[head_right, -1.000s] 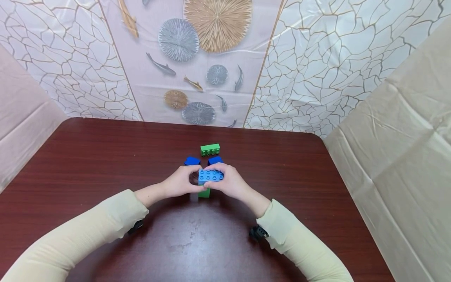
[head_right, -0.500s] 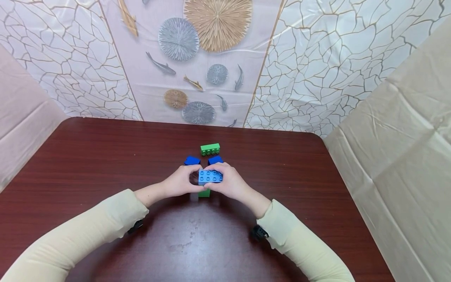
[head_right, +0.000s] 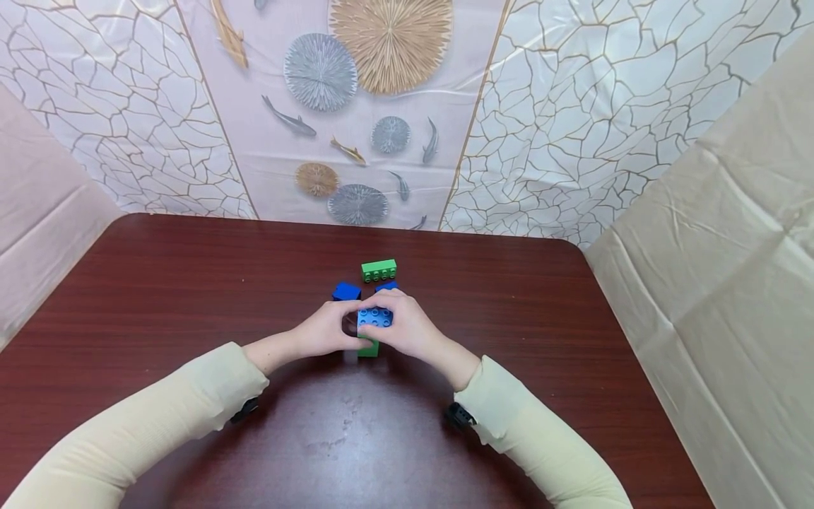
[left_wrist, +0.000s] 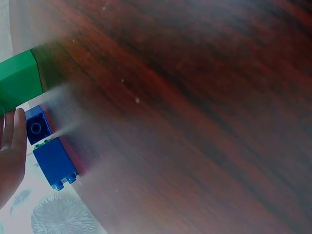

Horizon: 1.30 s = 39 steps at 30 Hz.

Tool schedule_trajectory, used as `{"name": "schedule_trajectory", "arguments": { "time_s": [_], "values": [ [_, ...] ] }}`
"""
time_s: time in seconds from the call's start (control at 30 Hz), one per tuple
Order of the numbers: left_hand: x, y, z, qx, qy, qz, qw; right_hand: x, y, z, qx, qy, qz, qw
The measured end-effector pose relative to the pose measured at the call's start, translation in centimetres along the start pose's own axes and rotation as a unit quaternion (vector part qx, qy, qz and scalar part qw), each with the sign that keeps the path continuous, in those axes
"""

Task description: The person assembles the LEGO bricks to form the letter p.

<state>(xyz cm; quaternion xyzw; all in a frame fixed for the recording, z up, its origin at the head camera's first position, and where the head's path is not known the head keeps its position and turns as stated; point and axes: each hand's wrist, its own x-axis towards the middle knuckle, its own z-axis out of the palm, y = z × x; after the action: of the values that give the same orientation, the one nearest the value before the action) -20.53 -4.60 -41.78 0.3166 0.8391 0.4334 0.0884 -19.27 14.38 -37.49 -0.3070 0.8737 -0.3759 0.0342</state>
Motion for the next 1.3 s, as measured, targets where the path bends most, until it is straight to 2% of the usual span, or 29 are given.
{"name": "schedule_trajectory", "arguments": {
  "time_s": [0.2,0.37,0.6,0.83,0.93,1.17,1.3],
  "values": [
    [0.1,0.1,-0.1,-0.005,-0.002,0.007,1.0,0.3,-0.4,-0.3,-0.014,-0.017,-0.008,1.0],
    [0.2,0.1,-0.1,-0.006,-0.005,0.009,0.9999,0.2,-0.3,-0.6,-0.021,-0.03,0.005,0.999],
    [0.2,-0.2,0.1,-0.013,-0.015,-0.008,0.9998,-0.8,0.4,-1.1,-0.022,-0.047,0.025,0.998],
    [-0.2,-0.2,-0.2,-0.015,-0.014,-0.032,0.9993,-1.5,1.7,-1.1,-0.006,-0.027,0.022,0.999],
    [-0.2,-0.2,-0.2,-0.013,-0.014,-0.031,0.9993,-1.5,1.8,-1.0,0.004,-0.021,0.021,1.0],
    [-0.2,-0.2,-0.2,-0.018,-0.018,-0.029,0.9993,-1.4,2.0,-1.0,-0.019,-0.022,0.011,1.0],
    [-0.1,-0.2,-0.2,-0.019,-0.018,-0.029,0.9993,-1.4,1.9,-1.0,-0.018,-0.022,0.02,0.999]
  ]
}}
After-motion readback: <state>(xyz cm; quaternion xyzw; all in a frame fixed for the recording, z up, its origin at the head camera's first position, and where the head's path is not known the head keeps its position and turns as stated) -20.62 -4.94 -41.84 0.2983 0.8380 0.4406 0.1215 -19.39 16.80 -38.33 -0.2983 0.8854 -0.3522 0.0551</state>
